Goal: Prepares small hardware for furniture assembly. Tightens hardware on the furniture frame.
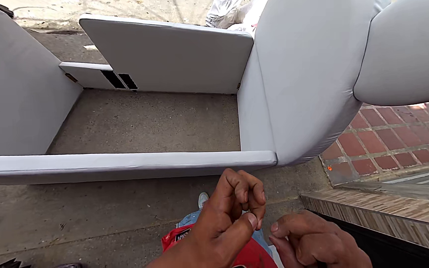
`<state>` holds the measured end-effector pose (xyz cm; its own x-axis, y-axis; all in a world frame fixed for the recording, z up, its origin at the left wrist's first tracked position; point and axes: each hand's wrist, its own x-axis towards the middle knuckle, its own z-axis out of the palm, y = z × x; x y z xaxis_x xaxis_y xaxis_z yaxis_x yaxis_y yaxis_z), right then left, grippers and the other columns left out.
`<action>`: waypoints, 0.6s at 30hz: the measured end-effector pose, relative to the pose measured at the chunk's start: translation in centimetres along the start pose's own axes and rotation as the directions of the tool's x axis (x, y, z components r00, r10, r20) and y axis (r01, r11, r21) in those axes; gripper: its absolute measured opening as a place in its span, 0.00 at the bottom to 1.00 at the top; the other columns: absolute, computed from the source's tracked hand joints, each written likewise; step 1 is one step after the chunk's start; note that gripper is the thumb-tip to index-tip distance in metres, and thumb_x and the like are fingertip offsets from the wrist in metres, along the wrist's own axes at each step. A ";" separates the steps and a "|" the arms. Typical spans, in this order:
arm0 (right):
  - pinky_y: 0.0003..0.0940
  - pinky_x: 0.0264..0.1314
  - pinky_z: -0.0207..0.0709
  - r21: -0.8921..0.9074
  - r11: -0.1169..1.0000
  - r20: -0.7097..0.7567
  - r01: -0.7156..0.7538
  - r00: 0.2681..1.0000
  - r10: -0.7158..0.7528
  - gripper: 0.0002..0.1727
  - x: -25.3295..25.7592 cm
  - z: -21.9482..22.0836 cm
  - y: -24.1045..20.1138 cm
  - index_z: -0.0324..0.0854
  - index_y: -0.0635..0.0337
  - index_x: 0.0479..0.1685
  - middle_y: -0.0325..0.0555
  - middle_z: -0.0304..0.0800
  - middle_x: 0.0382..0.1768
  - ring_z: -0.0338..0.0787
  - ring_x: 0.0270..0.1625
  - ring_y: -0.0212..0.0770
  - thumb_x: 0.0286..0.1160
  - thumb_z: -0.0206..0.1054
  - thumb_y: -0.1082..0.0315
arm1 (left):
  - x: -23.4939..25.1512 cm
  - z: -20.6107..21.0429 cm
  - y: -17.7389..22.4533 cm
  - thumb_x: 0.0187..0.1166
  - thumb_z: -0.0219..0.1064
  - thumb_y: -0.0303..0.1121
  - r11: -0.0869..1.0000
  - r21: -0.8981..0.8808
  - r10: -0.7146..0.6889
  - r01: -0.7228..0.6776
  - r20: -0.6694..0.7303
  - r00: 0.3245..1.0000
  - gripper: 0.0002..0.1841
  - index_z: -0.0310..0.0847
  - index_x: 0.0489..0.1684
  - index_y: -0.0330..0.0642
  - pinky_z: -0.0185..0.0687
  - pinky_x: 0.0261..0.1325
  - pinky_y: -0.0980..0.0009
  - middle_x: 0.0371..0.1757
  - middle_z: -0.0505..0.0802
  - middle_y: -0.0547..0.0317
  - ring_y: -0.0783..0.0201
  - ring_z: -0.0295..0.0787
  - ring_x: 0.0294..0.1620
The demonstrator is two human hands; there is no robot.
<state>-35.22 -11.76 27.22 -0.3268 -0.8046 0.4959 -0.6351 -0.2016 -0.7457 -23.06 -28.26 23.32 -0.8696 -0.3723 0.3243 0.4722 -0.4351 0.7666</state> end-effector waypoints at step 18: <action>0.24 0.31 0.78 -0.130 0.968 0.143 0.215 0.970 -0.197 0.14 1.9 -0.1 0.1 0.73 0.52 0.30 0.40 0.94 0.43 0.87 0.33 0.34 0.70 0.78 0.73 | 0.0 -0.3 3.0 0.78 0.59 0.18 0.972 0.206 -0.129 0.111 0.074 0.989 0.17 0.60 0.58 0.46 0.87 0.45 0.67 0.60 0.80 0.52 0.65 0.86 0.42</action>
<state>-35.98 -13.31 28.11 -0.0918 -0.8208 0.5638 -0.7761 -0.2958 -0.5569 -21.56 -29.78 25.46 -0.9314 -0.2514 0.2631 0.3327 -0.2957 0.8955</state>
